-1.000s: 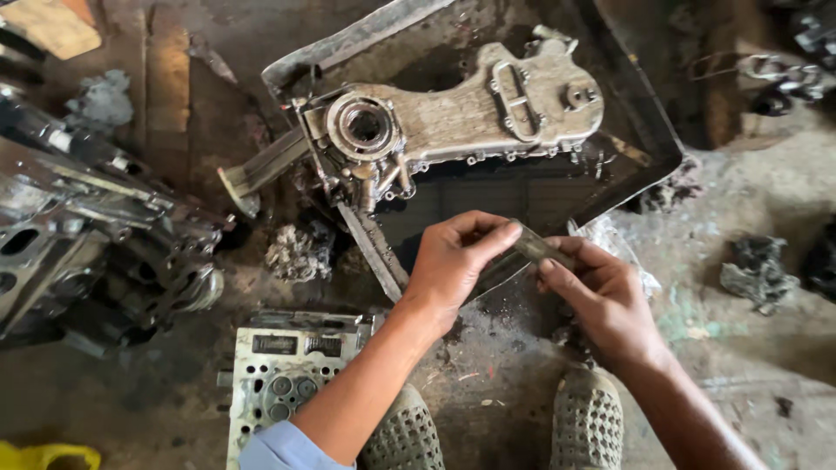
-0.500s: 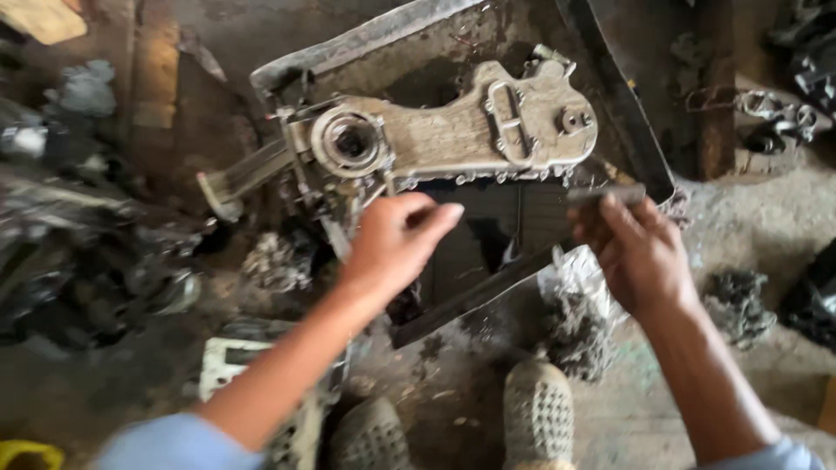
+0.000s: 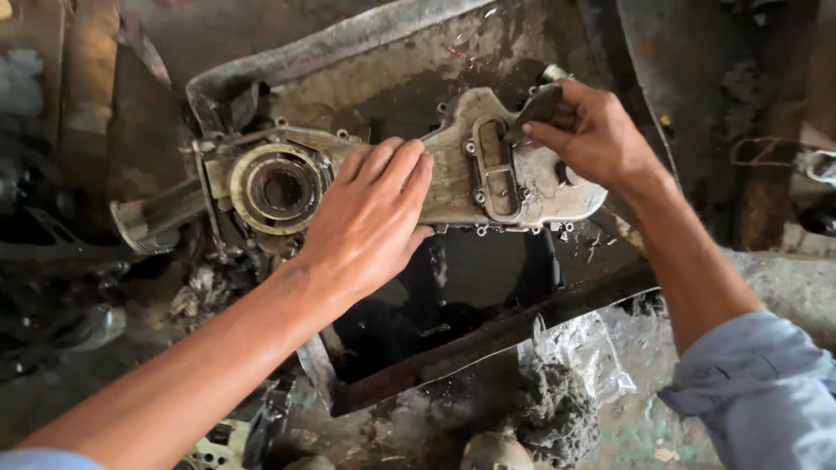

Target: The person manipulates a metal engine housing in a drip tray, using a small scraper or blade to remove old gasket material and residue from the surfaces and internal edges.

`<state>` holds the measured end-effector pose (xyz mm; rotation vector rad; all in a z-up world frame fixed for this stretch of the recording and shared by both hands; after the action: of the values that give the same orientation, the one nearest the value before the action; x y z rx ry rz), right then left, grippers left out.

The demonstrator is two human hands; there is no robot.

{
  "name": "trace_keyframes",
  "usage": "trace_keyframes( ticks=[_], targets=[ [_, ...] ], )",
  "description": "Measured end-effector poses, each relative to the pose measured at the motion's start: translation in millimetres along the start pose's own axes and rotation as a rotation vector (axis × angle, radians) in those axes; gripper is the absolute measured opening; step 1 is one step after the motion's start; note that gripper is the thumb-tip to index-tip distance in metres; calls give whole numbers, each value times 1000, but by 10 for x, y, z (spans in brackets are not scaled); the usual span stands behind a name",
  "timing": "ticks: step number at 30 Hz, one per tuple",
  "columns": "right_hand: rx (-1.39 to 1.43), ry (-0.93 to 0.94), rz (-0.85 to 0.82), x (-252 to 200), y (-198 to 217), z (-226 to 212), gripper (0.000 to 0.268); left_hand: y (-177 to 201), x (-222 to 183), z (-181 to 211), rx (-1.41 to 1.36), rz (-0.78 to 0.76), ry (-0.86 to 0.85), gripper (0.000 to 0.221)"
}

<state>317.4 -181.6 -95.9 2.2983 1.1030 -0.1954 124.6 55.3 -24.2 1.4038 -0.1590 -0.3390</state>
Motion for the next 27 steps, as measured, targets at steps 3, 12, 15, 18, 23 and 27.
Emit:
trace_keyframes(
  ticks=[3,12,15,18,23,27],
  targets=[
    [-176,106,-27,-63,17,-135,15,-105,35,-18,11,0,48,79],
    [-364,17,-93,-178,-23,-388,16,-163,36,-57,-10,7,52,78],
    [-334,148,-163,-279,-49,-424,19,-171,46,-73,-40,26,46,77],
    [-316,-107,-35,-245,-70,-367,24,-216,43,-55,-30,28,50,79],
    [-394,52,-116,-343,-47,-323,22,-196,26,-68,-21,37,48,77],
    [-470,-140,-39,-457,-133,-198,27,-189,39,-65,-13,31,27,79]
  ],
)
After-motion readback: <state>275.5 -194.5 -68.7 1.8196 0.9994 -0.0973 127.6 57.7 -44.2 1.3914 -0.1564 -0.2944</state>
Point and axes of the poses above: each hand's wrist, its own x-axis towards the middle knuckle, its own y-axis out of the back of the hand, z = x × y, the point moved 2 cm from there along x, towards the middle knuckle, and after that the axes turned 12 degrees about -z, right-handed, at the moved point
